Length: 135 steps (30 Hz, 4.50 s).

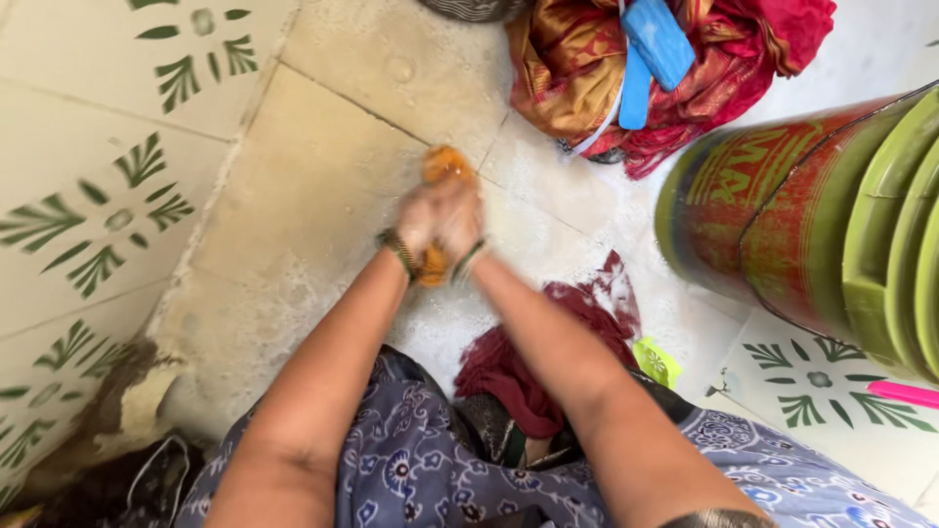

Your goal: The person washes clothes by hand on a tiled floor by scrubbing them with a soap bar, rinsing them in a green bucket of water, and wringing them out.

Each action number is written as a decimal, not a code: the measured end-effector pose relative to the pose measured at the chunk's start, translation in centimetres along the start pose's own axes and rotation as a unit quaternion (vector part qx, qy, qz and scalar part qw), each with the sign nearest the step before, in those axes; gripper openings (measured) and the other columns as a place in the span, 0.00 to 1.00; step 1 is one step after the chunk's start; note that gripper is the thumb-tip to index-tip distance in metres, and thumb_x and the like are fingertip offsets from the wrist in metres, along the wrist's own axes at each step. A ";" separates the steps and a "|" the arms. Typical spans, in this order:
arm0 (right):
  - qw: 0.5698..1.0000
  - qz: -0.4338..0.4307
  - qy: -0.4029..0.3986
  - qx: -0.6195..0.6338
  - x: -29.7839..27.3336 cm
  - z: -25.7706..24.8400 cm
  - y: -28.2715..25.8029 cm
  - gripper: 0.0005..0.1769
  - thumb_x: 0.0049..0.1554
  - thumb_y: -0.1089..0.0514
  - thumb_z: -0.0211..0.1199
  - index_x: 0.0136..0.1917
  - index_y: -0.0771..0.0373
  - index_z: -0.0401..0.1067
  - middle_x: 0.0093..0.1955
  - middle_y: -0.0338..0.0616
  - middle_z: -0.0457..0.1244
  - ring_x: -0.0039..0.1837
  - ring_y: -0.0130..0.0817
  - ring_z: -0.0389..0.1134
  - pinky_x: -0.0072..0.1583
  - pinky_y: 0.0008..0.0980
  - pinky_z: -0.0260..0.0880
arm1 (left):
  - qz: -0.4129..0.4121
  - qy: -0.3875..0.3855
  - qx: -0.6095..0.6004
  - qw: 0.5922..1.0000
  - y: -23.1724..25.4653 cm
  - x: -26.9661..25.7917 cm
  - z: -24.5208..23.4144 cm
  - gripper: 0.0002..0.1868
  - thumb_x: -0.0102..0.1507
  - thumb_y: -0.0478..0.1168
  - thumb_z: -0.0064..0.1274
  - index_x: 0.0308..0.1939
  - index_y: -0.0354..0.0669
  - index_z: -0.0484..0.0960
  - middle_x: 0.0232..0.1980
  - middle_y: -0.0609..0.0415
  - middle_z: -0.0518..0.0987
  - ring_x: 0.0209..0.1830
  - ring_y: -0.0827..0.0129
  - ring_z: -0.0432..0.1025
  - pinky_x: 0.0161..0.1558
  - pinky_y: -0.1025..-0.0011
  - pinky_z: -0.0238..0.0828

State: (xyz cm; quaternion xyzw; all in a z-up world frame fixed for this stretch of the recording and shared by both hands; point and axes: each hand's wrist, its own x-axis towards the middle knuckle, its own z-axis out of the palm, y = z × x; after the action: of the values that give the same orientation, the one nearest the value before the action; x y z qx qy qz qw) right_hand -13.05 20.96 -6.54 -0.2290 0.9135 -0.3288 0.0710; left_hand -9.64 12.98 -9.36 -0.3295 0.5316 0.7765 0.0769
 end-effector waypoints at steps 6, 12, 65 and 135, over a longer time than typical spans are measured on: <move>0.959 -0.028 0.035 0.279 7.2 -7.8 3.3 0.25 0.67 0.45 0.54 0.55 0.71 0.74 0.50 0.53 0.71 0.53 0.47 0.72 0.55 0.42 0.73 | 0.183 0.068 0.262 0.945 14.3 -5.2 -1.8 0.15 0.60 0.51 0.61 0.30 0.45 0.77 0.28 0.58 0.76 0.30 0.68 0.71 0.35 0.68 0.68; 0.977 -0.118 0.043 0.174 3.7 -16.9 6.1 0.19 0.67 0.49 0.52 0.49 0.69 0.69 0.48 0.47 0.60 0.50 0.39 0.61 0.53 0.31 0.62 | 0.304 0.028 0.589 0.749 19.5 -13.3 -5.1 0.18 0.55 0.56 0.66 0.21 0.52 0.77 0.18 0.61 0.75 0.24 0.65 0.73 0.54 0.51 0.61; 0.723 -0.178 -0.434 -0.507 8.2 -3.2 -10.4 0.34 0.64 0.46 0.51 0.78 0.57 0.47 0.87 0.47 0.35 0.85 0.46 0.36 0.77 0.60 0.33 | -0.319 -0.001 0.598 0.735 8.4 -8.9 -7.7 0.92 0.39 0.77 0.68 0.77 0.46 0.10 0.76 0.34 0.05 0.76 0.39 0.02 0.64 0.16 0.30; 0.960 -0.125 0.127 0.217 -3.3 -16.9 -3.7 0.14 0.61 0.51 0.59 0.46 0.65 0.76 0.39 0.47 0.67 0.43 0.40 0.69 0.46 0.40 0.68 | 0.178 0.070 -0.271 0.943 8.8 -8.5 10.0 0.10 0.60 0.42 0.55 0.31 0.39 0.78 0.30 0.53 0.77 0.28 0.65 0.72 0.31 0.64 0.74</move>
State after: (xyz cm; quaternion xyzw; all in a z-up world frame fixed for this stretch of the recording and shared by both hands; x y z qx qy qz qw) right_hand -13.54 29.57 8.84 -0.2766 0.7860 -0.5516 -0.0387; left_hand -11.51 19.97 4.65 -0.2915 0.3549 0.8673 -0.1919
